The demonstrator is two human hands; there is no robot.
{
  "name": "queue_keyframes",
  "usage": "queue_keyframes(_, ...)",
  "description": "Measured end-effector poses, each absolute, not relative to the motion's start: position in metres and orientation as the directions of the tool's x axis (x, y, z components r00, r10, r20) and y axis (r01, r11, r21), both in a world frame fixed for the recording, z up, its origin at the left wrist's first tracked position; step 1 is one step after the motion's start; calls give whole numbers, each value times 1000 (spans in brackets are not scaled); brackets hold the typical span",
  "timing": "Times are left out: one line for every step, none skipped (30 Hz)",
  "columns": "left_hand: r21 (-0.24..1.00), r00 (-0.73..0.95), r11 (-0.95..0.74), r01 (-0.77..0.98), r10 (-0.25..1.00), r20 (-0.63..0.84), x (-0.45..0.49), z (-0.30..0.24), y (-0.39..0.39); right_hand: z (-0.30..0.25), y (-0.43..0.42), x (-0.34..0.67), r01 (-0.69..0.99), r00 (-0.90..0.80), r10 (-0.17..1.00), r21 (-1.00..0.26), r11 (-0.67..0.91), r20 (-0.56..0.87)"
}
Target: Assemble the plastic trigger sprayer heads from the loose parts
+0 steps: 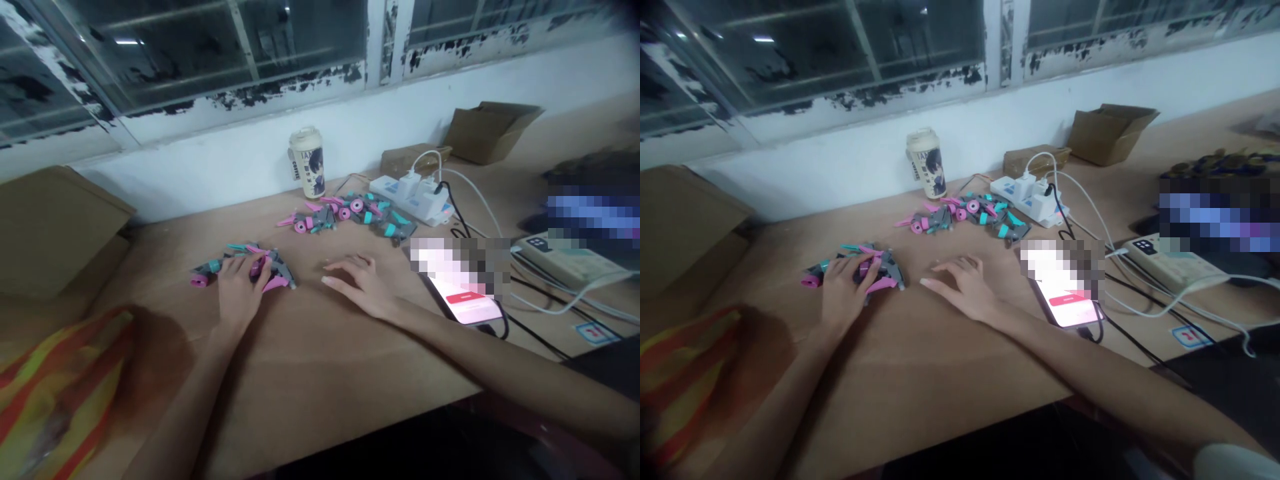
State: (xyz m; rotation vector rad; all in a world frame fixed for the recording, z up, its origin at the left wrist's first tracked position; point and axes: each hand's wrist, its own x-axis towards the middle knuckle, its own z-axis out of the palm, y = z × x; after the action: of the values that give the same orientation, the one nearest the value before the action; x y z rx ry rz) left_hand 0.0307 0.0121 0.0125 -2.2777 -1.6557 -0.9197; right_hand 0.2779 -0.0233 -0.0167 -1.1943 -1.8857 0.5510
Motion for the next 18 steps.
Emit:
queue_keyframes(210,190,-364,907,800,569,30,11,13,-16,-23,278,530,-212,892,-720,448,399)
queue_keyframes(214,186,-361,907,803,567,31,11,13,-16,-22,278,529,-213,894,-723,444,394)
queue_keyframes(220,178,-356,908,804,567,31,10,13,-16,-22,278,529,-219,894,-723,445,390)
queue_keyframes(224,171,-353,909,803,572,31,10,12,-16,-22,278,530,-228,894,-720,447,387)
queue_keyframes(227,166,-352,908,800,577,31,10,12,-16,-22,278,533,-236,892,-717,450,384)
queue_keyframes(230,164,-356,906,795,584,30,11,11,-16,-22,278,536,-243,892,-713,452,382)
queue_keyframes(232,163,-361,903,789,593,30,13,10,-16,-22,278,539,-248,891,-710,453,380)
queue_keyframes(236,158,-366,900,780,605,30,14,10,-16,-22,278,541,-253,890,-707,455,379)
queue_keyframes(243,146,-365,899,771,620,29,17,9,-16,-22,278,543,-257,889,-704,457,379)
queue_keyframes(254,127,-360,898,763,633,30,19,8,-16,-22,278,546,-260,888,-700,460,380)
queue_keyframes(269,102,-350,897,757,645,31,22,7,-16,-22,278,554,-266,886,-692,463,381)
queue_keyframes(287,77,-341,895,753,654,33,25,5,-16,-22,278,566,-272,883,-679,468,383)
queue_keyframes(305,55,-333,892,751,658,35,28,4,-17,-22,278,582,-282,878,-659,476,386)
queue_keyframes(316,46,-330,889,753,656,37,31,2,-17,-22,277,599,-298,872,-634,488,389)
queue_keyframes(316,52,-332,889,758,650,40,33,1,-18,-22,277,615,-319,862,-606,505,394)
queue_keyframes(300,70,-334,893,764,642,41,35,0,-19,-23,276,626,-346,849,-575,526,400)
queue_keyframes(273,91,-332,903,768,634,40,37,0,-20,-24,276,632,-373,833,-545,551,409)
queue_keyframes(241,108,-324,915,772,626,38,38,2,-22,-25,275,631,-402,814,-517,578,420)
